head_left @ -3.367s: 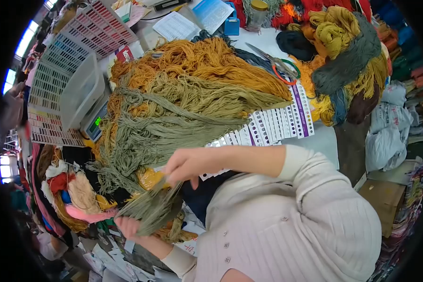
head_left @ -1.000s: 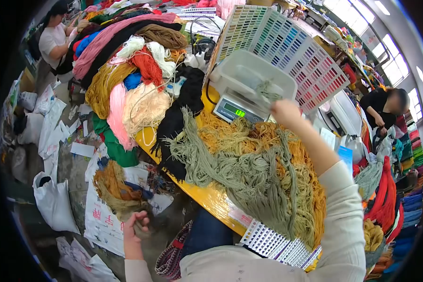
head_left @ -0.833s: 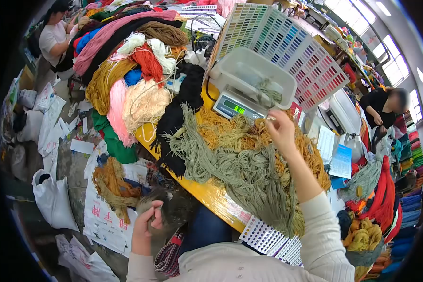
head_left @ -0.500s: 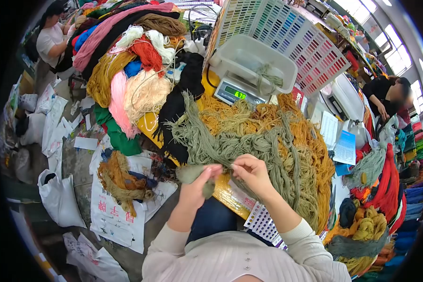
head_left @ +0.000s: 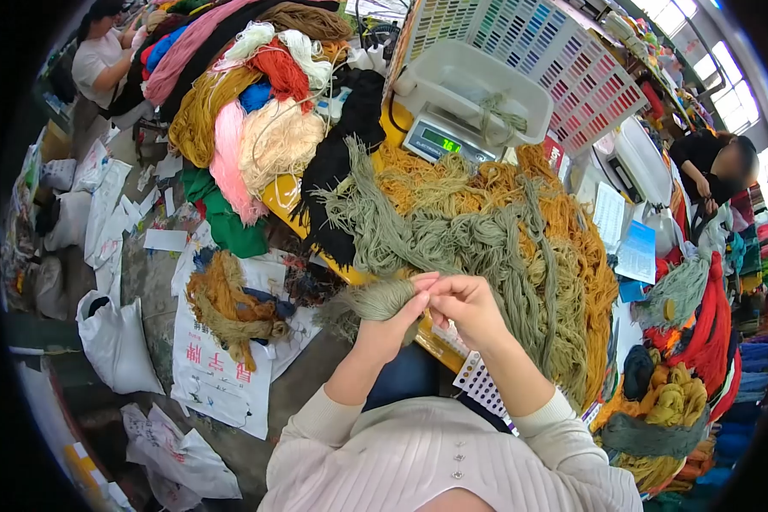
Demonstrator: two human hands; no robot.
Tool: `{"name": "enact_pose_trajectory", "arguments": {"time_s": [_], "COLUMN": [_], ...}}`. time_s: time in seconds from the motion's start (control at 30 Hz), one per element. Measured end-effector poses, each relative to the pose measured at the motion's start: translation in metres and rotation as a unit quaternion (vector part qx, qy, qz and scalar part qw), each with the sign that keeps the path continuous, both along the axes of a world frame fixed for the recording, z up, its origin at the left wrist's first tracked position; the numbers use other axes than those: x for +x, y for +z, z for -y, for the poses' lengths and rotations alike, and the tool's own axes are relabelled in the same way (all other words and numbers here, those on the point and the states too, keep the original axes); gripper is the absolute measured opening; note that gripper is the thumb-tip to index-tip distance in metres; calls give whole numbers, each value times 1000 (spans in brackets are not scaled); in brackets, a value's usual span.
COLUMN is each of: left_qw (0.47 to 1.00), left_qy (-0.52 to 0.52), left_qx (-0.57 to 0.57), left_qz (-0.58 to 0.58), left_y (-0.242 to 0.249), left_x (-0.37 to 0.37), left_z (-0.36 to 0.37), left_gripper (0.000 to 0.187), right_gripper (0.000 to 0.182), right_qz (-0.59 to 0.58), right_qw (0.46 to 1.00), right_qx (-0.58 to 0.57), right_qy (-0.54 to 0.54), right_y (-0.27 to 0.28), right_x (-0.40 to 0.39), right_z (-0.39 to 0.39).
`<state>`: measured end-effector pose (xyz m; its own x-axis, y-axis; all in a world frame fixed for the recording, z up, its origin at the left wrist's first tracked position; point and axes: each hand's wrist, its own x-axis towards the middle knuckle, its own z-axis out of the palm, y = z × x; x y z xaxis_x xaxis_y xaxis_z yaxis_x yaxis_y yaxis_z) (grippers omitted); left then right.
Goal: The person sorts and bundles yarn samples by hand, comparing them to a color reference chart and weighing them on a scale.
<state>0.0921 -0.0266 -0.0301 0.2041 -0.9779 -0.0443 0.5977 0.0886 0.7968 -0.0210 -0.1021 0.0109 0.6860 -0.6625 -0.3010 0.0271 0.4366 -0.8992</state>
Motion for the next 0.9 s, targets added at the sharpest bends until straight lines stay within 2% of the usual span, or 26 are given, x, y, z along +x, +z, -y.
{"name": "enact_pose_trajectory", "arguments": {"time_s": [0.07,0.1,0.2,0.27,0.33,0.4,0.43,0.57,0.73,0.9], "left_qw": [999,992,990,982,964,966,964,965,967,970], "left_qy": [1,-27,-41,-59,-82,-102,-104,-105,-101,-98], "left_qx": [34,31,7,-2,2,-13,-14,-8,-17,-22], "left_qz": [-21,-115,-137,-177,-253,-236,-244,-239,-234,-221], "left_y": [2,8,5,4,11,11,10,6,2,3], "left_x": [-2,-1,2,-1,-1,-1,-2,-1,-1,-1], "left_z": [1,2,0,-1,1,2,2,3,5,5], "left_gripper": [29,30,32,41,45,48,49,56,56,52], "right_gripper": [6,6,6,7,9,14,9,7,7,8], "right_qz": [20,29,64,54,17,-23,-24,16,82,97], "right_qw": [1000,999,994,993,998,1000,1000,998,991,988], "right_qx": [14,31,87,103,60,-3,-1,45,95,113], "right_qy": [17,14,15,18,7,22,-1,-31,-43,-34], "right_y": [0,2,4,4,6,6,3,8,4,1], "right_x": [-4,-5,-6,-5,1,3,3,2,-2,-3], "right_z": [1,1,0,-2,-6,-8,-10,-8,-6,-3]}}
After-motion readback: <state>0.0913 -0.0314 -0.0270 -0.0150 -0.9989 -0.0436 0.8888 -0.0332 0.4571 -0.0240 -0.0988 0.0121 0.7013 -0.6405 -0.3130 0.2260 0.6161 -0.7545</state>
